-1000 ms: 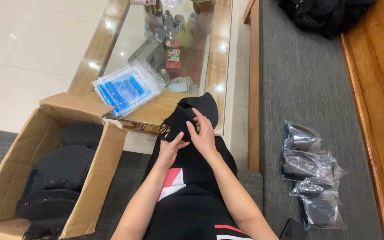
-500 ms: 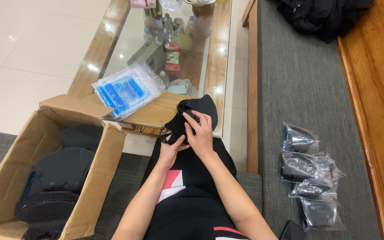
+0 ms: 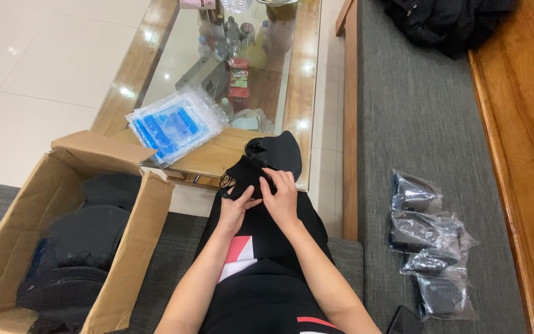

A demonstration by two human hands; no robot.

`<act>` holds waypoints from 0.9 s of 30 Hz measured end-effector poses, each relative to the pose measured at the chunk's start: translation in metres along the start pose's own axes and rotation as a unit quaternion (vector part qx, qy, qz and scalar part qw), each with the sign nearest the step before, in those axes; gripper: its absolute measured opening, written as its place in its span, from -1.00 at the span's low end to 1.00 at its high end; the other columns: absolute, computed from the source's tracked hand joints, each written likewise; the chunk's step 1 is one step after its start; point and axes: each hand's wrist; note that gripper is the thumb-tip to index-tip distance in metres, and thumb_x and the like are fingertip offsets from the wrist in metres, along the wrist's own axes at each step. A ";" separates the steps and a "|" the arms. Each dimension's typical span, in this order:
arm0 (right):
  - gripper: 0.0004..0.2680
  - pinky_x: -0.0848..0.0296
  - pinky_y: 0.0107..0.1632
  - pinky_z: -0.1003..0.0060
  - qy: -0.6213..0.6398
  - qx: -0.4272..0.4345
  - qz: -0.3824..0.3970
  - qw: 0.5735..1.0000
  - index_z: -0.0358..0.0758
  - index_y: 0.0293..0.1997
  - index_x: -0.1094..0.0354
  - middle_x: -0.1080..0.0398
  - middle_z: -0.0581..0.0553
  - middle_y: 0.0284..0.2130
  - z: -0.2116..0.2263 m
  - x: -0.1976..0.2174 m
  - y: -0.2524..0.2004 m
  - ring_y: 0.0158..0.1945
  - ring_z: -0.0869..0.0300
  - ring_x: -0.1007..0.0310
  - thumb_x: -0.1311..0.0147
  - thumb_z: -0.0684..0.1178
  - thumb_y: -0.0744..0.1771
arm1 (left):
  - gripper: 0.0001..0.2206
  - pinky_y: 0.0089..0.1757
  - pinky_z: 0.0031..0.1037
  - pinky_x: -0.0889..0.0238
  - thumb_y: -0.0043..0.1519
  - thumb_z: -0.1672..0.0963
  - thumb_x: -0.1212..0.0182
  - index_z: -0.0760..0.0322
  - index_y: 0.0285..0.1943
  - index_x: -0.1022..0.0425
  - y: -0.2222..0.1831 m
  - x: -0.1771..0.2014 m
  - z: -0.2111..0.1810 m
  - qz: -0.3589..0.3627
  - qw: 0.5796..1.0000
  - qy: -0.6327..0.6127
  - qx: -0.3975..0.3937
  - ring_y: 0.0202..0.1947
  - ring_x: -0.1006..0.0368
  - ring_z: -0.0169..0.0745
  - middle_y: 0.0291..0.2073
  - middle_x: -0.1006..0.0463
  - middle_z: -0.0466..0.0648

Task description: The person is inspecting black face masks and packing them into plastic sleeves and a cardboard box.

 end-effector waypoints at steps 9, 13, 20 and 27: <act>-0.88 -0.50 -0.17 0.27 -0.057 0.091 0.030 0.994 -0.16 -0.06 -0.53 -0.51 -0.07 -0.44 -0.014 -0.011 -0.019 -0.26 0.10 -0.50 -0.13 -0.19 0.35 | -0.80 -0.15 -0.07 -0.62 0.12 0.30 -0.45 0.28 -0.12 -0.66 0.010 0.010 0.013 -0.024 1.000 -0.016 0.014 -0.27 -0.67 0.06 -0.23 -0.72 0.04; -0.86 -0.47 -0.17 0.29 -0.001 0.090 0.024 0.996 -0.09 -0.07 -0.55 -0.56 -0.01 -0.39 -0.015 -0.006 -0.003 -0.25 0.11 -0.52 -0.15 -0.21 0.35 | -0.78 -0.11 -0.03 -0.61 0.13 0.30 -0.44 0.28 -0.08 -0.65 0.015 0.016 0.018 -0.021 0.999 -0.018 0.016 -0.22 -0.66 0.07 -0.18 -0.72 0.06; -0.81 -0.44 -0.35 0.35 0.195 -0.244 -0.043 0.949 -0.32 0.07 -0.41 -0.50 -0.07 -0.47 -0.045 0.000 0.037 -0.46 0.33 -0.35 -0.17 -0.12 0.37 | -0.78 -0.12 -0.17 -0.65 0.15 0.34 -0.36 0.27 -0.11 -0.65 0.031 0.037 0.029 -0.045 0.992 -0.114 0.029 -0.41 -0.66 -0.02 -0.34 -0.72 0.04; -0.66 -0.39 -0.40 0.39 0.143 -0.314 -0.027 0.938 -0.39 0.27 -0.31 -0.47 -0.03 -0.55 -0.066 0.001 0.046 -0.51 0.31 -0.42 -0.15 -0.12 0.35 | -0.72 -0.12 -0.18 -0.66 0.16 0.34 -0.35 0.23 -0.01 -0.65 0.029 0.035 0.029 -0.044 0.992 -0.117 0.025 -0.40 -0.66 -0.03 -0.29 -0.72 0.04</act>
Point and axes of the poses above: each hand's wrist, its own y-axis towards the middle knuckle, its own x-axis out of the back of the hand, z = x × y
